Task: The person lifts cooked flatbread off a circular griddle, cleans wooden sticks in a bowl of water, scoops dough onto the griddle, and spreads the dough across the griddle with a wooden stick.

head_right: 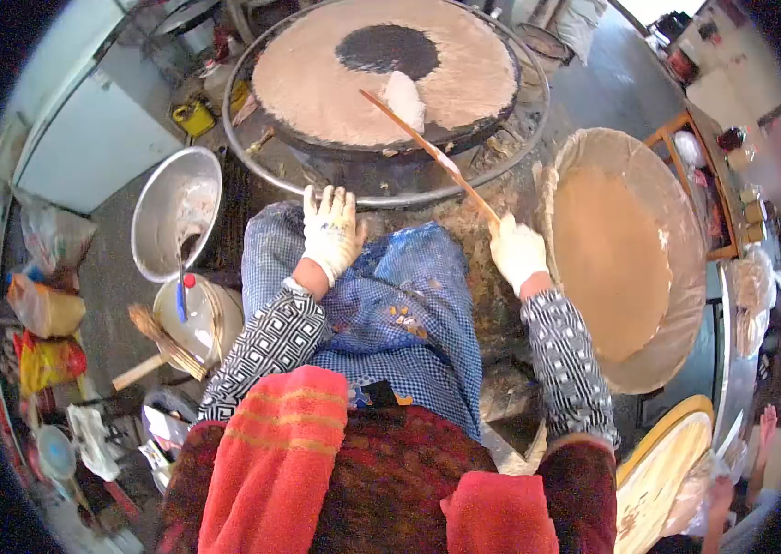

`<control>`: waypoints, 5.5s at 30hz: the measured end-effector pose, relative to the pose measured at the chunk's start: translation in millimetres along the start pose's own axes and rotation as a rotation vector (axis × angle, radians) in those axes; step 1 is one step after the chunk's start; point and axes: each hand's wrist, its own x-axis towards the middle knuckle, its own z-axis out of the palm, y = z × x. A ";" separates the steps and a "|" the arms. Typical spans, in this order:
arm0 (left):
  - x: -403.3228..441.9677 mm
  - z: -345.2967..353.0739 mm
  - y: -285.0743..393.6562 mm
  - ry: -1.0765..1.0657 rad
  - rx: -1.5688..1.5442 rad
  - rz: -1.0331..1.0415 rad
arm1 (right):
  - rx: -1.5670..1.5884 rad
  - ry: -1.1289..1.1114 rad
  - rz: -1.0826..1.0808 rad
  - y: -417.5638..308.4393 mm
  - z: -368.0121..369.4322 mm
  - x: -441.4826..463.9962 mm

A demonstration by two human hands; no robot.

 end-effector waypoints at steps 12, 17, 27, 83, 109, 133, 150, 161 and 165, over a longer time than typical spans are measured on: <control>9.0 -32.9 -36.1 -0.012 -0.109 0.093 | 0.241 -0.223 -0.110 -24.2 -54.4 125.8; 0.7 -8.9 -44.0 -0.152 0.099 0.046 | 0.253 -0.317 0.031 7.8 -22.3 107.3; 3.0 -15.5 -63.1 -0.292 0.129 -0.060 | 0.258 -0.177 0.157 10.1 -18.3 107.3; -0.4 4.1 -50.3 0.063 -0.187 -0.075 | -0.040 -0.148 0.078 24.7 8.8 169.0; 12.8 -16.7 -2.6 0.125 -0.284 0.120 | 0.105 -0.076 0.172 12.3 -9.8 146.4; 66.6 10.1 -145.3 -0.367 0.276 -0.143 | 0.068 -0.204 0.204 55.8 -16.1 136.5; 68.3 6.1 98.4 -0.261 -0.343 0.219 | -0.007 -0.251 0.097 19.8 -10.5 147.8; 40.9 19.2 20.3 -0.124 -0.286 0.174 | 0.037 -0.188 0.274 69.0 5.5 134.0; 37.5 31.5 -34.6 -0.039 -0.260 0.167 | 0.058 -0.106 0.163 56.6 -2.2 151.1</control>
